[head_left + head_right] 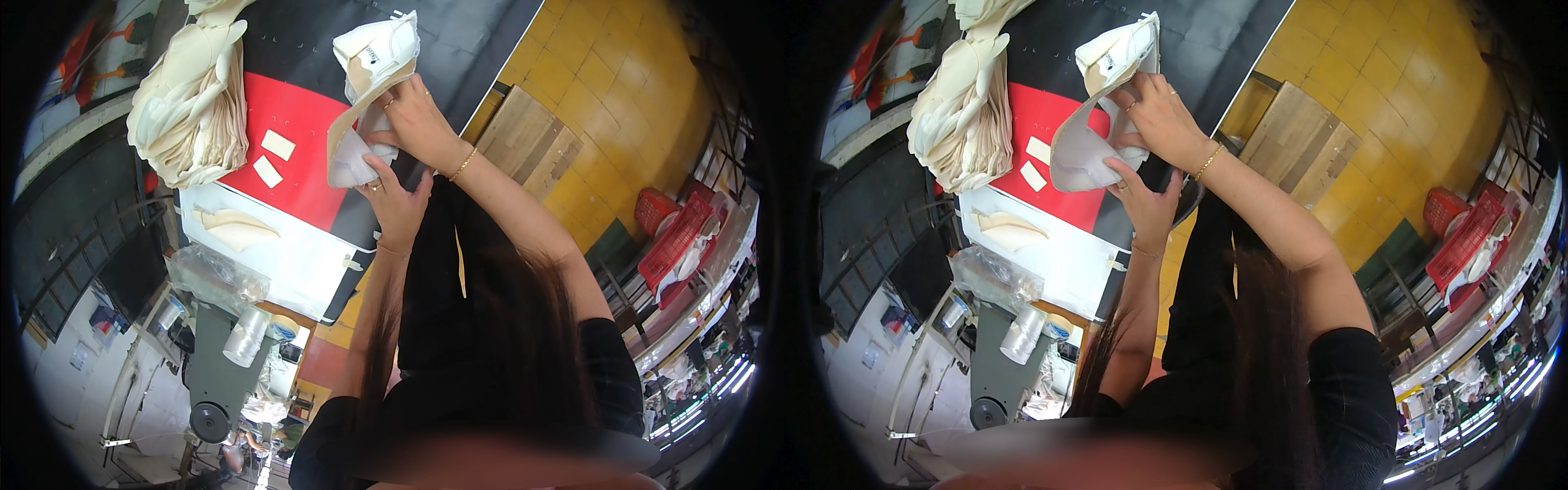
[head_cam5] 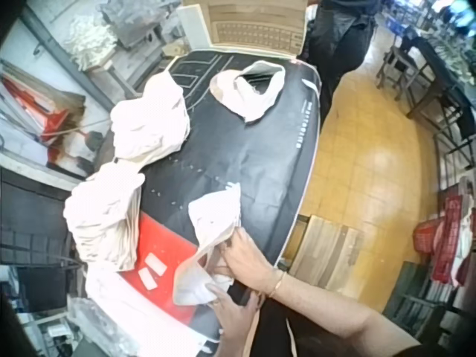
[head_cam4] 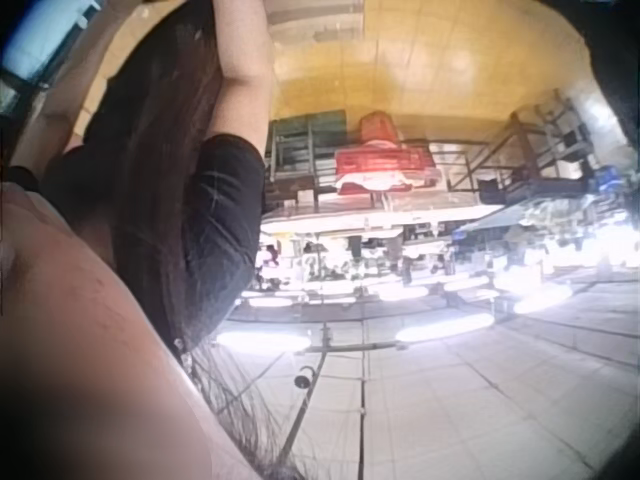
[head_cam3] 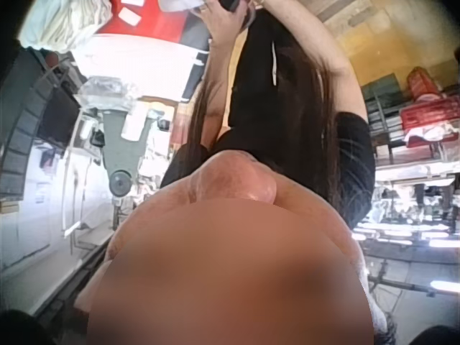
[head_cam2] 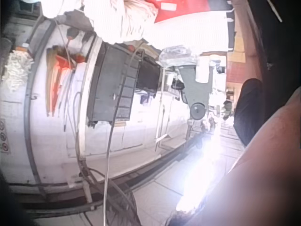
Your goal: The person handles white fabric pieces on a worktable, folds and aligns them, then moves to a cutting table to place small rectangular inserts into a white garment shell. The person continues to position and press the inserts into place.
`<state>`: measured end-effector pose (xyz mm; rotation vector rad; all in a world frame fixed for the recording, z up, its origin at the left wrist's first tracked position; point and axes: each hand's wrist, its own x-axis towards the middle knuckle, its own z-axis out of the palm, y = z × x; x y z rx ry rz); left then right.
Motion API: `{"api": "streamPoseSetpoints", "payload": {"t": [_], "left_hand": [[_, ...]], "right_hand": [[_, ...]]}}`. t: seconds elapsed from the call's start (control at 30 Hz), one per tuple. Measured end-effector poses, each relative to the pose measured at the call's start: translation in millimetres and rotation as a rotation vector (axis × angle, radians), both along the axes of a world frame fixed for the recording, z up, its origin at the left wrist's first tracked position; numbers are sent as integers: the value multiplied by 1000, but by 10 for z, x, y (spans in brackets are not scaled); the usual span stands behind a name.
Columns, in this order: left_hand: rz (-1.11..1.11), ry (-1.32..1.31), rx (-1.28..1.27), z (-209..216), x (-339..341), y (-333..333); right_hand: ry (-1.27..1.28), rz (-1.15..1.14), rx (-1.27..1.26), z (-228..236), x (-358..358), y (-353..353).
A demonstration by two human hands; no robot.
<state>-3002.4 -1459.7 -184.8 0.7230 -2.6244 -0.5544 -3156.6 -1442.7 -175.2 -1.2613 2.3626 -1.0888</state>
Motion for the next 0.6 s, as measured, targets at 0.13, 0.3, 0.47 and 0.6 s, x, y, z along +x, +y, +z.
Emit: {"api": "streamPoseSetpoints", "payload": {"t": [0.13, 0.3, 0.47, 0.6], "left_hand": [[0, -21, -8, 31, 12, -11], [-3, 9, 24, 61, 1, -16], [29, 10, 113, 49, -10, 9], [-18, -11, 66, 21, -10, 7]], "right_hand": [[130, 44, -15, -7, -48, 2], [-15, -48, -245, 53, -31, 77], [225, 188, -97, 152, -36, 151], [372, 305, -10, 169, -151, 24]]}}
